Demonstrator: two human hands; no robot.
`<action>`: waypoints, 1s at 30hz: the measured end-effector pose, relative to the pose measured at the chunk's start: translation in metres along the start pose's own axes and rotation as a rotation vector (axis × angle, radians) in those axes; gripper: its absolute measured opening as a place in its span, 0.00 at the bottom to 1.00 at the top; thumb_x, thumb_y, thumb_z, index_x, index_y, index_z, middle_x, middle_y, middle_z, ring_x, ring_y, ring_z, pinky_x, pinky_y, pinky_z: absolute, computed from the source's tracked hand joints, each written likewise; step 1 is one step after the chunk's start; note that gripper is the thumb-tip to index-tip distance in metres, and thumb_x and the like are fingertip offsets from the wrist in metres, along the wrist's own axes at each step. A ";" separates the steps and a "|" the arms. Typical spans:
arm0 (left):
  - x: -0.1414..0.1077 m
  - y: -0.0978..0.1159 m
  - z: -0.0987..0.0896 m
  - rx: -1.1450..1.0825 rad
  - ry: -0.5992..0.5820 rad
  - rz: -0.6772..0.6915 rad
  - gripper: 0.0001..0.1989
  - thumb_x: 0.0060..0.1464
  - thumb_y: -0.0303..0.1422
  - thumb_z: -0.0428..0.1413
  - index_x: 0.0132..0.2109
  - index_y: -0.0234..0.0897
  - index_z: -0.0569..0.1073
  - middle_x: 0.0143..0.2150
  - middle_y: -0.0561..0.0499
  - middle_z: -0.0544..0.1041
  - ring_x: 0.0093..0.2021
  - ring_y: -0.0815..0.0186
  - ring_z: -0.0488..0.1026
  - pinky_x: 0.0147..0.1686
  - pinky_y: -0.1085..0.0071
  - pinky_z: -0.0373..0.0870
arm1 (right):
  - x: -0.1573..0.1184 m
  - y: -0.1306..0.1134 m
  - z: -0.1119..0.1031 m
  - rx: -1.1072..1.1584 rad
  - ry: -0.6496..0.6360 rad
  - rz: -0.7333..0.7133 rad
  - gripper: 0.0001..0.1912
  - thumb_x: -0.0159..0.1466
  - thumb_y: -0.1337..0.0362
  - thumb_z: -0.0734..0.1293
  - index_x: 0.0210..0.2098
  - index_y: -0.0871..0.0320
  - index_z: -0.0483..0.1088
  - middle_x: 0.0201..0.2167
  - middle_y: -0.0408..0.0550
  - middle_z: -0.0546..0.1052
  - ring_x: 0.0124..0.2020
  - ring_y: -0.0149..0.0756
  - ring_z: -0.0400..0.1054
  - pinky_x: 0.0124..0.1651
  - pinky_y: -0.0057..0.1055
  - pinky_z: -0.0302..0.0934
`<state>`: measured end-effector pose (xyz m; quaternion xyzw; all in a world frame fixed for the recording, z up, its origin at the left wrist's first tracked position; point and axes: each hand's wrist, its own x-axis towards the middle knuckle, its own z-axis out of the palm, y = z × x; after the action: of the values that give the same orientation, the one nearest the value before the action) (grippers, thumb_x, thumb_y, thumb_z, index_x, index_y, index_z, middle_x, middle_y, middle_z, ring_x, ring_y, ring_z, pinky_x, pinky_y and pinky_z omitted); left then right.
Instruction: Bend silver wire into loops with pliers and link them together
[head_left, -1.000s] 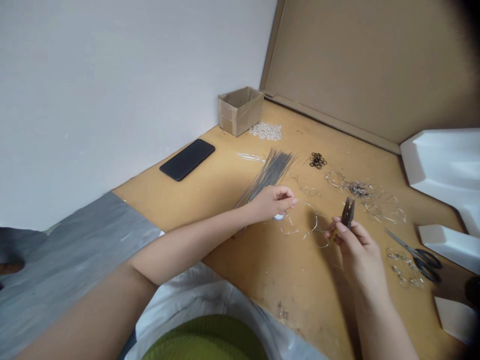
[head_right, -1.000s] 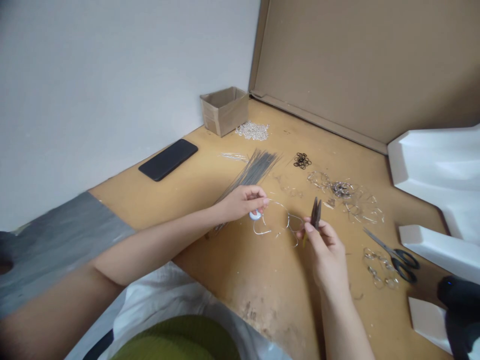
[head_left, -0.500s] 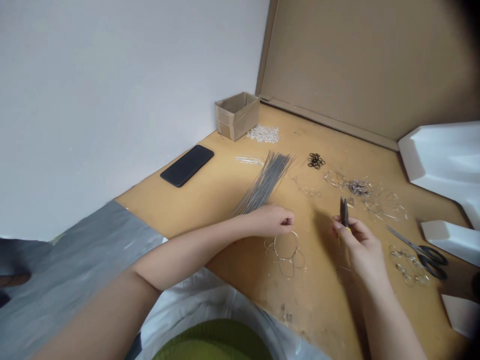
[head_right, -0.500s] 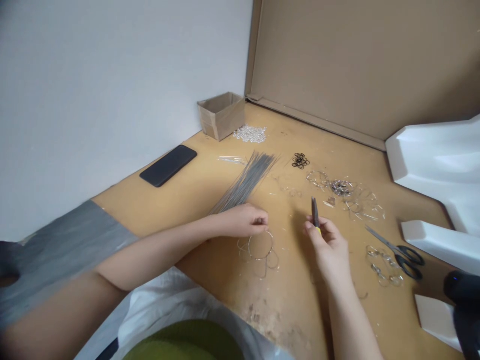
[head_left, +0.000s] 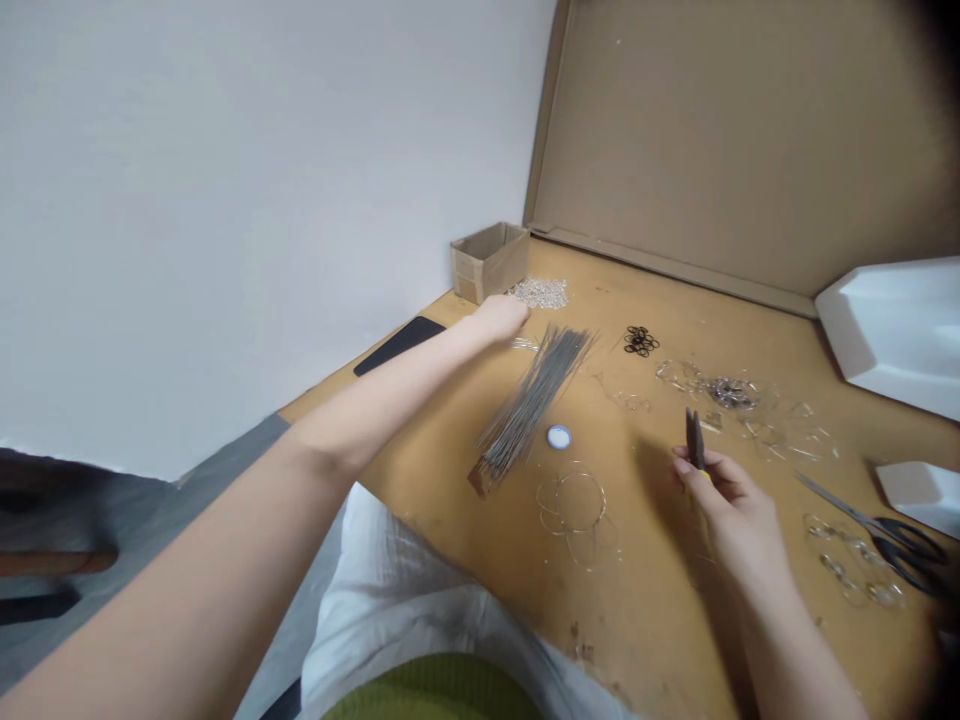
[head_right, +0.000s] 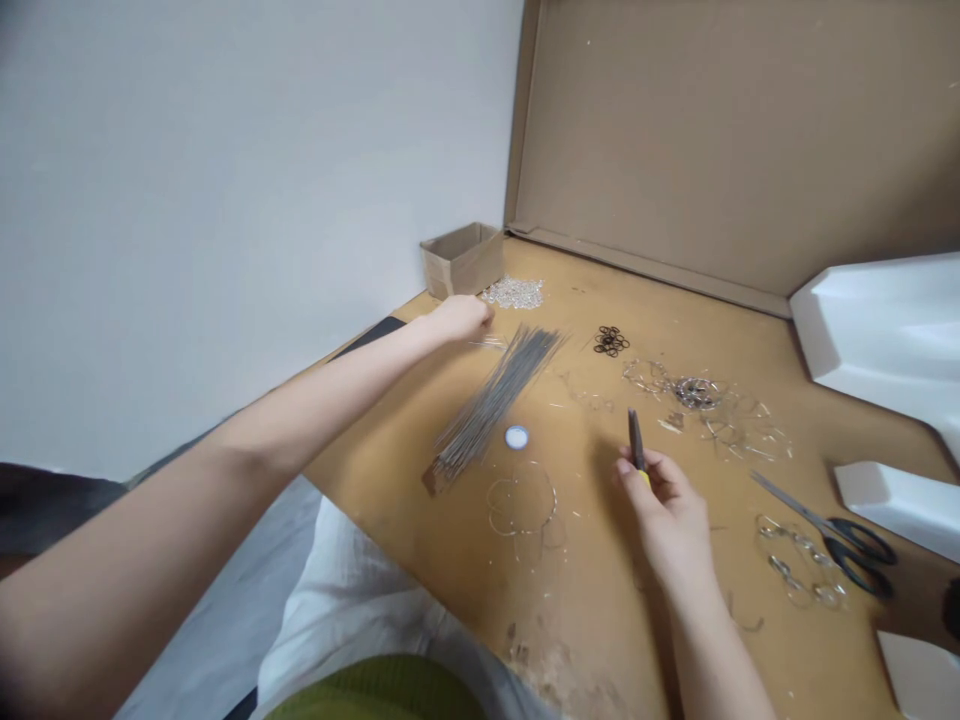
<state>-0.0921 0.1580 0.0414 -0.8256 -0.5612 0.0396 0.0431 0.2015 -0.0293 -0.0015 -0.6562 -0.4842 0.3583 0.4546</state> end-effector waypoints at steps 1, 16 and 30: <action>0.009 -0.006 0.003 0.022 -0.026 0.009 0.13 0.50 0.25 0.47 0.39 0.29 0.75 0.40 0.38 0.76 0.42 0.60 0.72 0.39 0.70 0.64 | 0.000 0.000 -0.001 -0.003 0.001 -0.003 0.17 0.49 0.53 0.69 0.34 0.57 0.71 0.28 0.45 0.73 0.31 0.36 0.66 0.41 0.34 0.59; 0.031 -0.020 0.029 0.143 -0.173 0.109 0.14 0.47 0.27 0.52 0.42 0.32 0.74 0.46 0.38 0.74 0.45 0.59 0.69 0.45 0.68 0.61 | -0.003 -0.005 -0.002 -0.001 0.014 0.000 0.16 0.49 0.53 0.69 0.34 0.55 0.71 0.28 0.45 0.73 0.31 0.36 0.65 0.41 0.34 0.58; -0.002 -0.040 -0.015 0.185 -0.158 0.013 0.15 0.51 0.23 0.46 0.41 0.28 0.75 0.44 0.35 0.74 0.45 0.56 0.70 0.41 0.67 0.63 | -0.005 -0.002 0.001 -0.018 -0.064 0.025 0.18 0.47 0.52 0.70 0.33 0.57 0.75 0.31 0.48 0.77 0.31 0.38 0.68 0.38 0.34 0.60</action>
<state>-0.1281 0.1709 0.0610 -0.8161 -0.5513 0.1565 0.0744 0.1986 -0.0332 -0.0002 -0.6545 -0.4936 0.3800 0.4285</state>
